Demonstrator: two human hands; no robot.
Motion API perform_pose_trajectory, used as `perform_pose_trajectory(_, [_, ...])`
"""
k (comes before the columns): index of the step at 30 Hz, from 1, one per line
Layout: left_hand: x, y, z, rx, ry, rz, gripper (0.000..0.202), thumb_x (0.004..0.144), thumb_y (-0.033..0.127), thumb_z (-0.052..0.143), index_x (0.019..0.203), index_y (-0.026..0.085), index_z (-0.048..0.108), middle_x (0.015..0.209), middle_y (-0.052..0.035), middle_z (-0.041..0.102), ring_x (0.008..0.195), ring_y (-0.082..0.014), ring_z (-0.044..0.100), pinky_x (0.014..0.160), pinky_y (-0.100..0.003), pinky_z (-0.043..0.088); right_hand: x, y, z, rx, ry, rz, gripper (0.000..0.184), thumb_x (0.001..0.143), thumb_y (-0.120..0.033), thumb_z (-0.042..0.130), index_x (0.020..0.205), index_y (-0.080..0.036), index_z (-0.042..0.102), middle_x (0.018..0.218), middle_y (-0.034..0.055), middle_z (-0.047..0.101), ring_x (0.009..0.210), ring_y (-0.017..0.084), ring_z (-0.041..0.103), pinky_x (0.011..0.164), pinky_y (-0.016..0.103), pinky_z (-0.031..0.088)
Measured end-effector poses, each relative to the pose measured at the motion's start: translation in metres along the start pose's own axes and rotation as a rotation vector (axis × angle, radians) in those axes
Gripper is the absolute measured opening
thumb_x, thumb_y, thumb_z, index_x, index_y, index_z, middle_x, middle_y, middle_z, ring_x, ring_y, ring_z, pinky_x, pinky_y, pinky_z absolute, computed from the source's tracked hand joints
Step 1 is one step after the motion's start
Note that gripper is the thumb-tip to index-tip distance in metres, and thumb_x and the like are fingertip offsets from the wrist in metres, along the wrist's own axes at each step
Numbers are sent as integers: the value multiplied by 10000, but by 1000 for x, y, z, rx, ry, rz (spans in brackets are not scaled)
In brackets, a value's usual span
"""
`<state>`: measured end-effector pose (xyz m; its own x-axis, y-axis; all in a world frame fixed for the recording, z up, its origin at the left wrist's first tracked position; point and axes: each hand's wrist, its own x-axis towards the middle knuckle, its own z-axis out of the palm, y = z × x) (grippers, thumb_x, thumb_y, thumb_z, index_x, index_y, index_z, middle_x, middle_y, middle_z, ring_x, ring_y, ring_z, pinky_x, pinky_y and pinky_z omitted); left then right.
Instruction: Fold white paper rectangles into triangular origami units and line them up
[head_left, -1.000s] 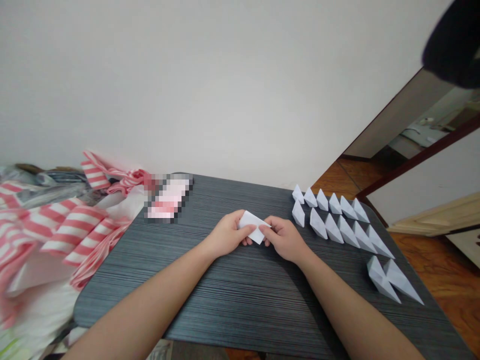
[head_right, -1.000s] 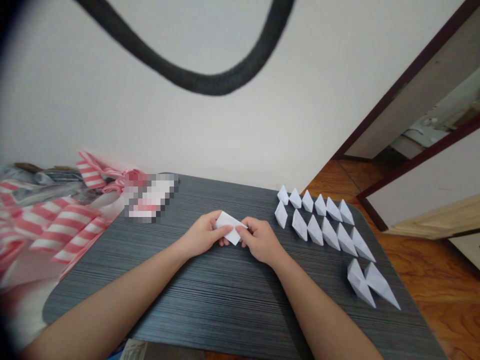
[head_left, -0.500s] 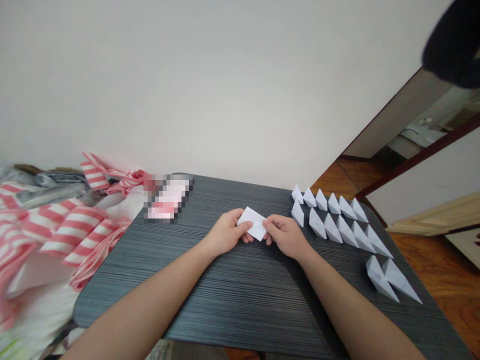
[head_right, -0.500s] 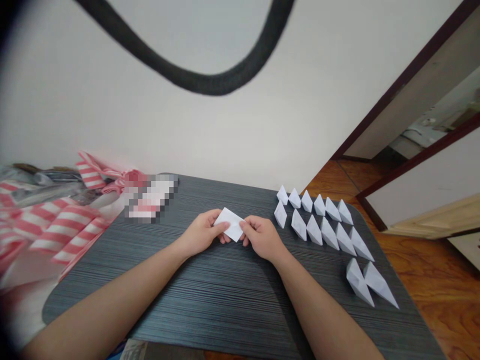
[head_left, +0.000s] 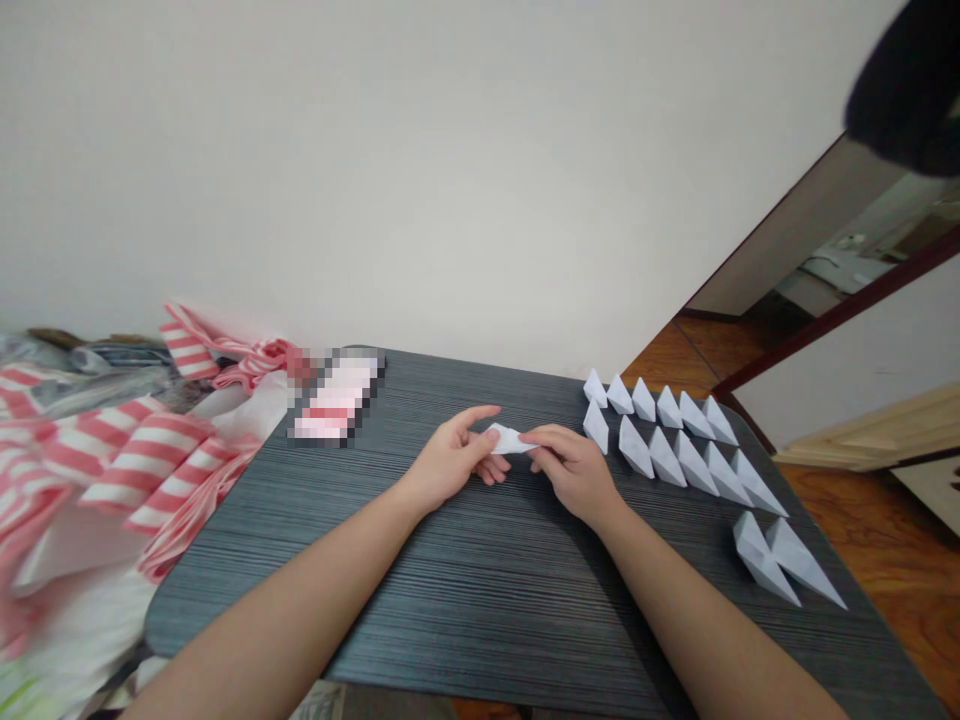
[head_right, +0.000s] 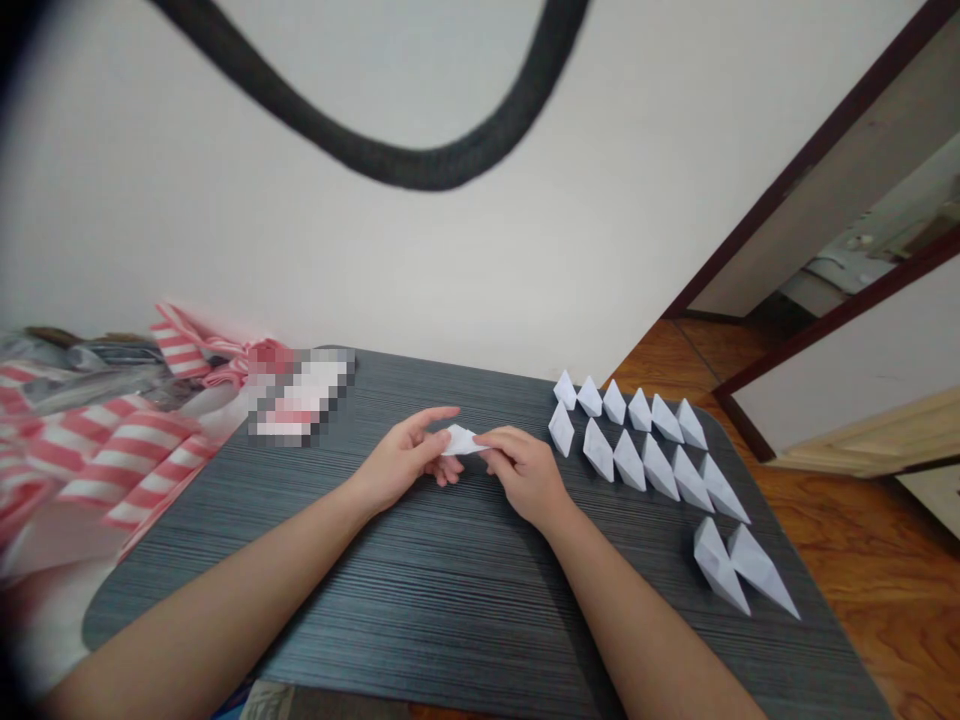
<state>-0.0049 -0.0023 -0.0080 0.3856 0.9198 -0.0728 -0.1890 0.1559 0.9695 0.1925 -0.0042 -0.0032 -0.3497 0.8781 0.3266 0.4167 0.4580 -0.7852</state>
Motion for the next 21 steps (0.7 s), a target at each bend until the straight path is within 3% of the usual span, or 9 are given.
perform_pose_trajectory(4, [-1,2,3,108,66,66,447,830,434,511,1146,119,525,969,-119,631,676,-142,629,582,-259,504,-1,3,-2,8,23,176,246,901,-314,450,770,-185,613,543,-11,563,502,126,528,543,253,415])
perform_pose_trajectory(10, [-1,1,-1,230,-63,42,289,815,368,550,946,115,601,757,-41,632,596,-114,582,561,-231,464,-4,4,0,147,-111,234,244,896,-325,460,723,-176,547,552,-21,569,459,102,521,497,222,398])
perform_pose_trajectory(12, [-1,0,-2,264,-79,26,266,827,369,527,850,116,606,701,-37,633,588,-119,580,553,-227,452,-4,2,3,137,-138,208,204,892,-304,467,777,-173,574,577,-14,585,490,109,544,518,227,414])
perform_pose_trajectory(14, [-1,-1,-3,279,-72,14,266,831,371,517,812,120,600,677,-37,638,578,-121,579,545,-226,445,-4,1,5,111,-115,183,179,891,-287,470,952,-176,598,580,-16,594,509,119,558,537,235,425])
perform_pose_trajectory(17, [-1,0,-3,261,-54,8,257,829,368,517,799,124,594,670,-39,646,573,-122,580,540,-224,442,-4,2,7,99,-84,155,325,900,-277,458,1206,-188,523,581,-16,611,499,122,550,530,241,429])
perform_pose_trajectory(21, [1,0,-2,185,-3,-4,205,825,320,522,828,126,586,642,-35,645,550,-113,577,531,-217,446,-5,4,6,100,-121,55,331,924,-240,400,1213,-202,558,638,5,629,497,108,522,534,245,435])
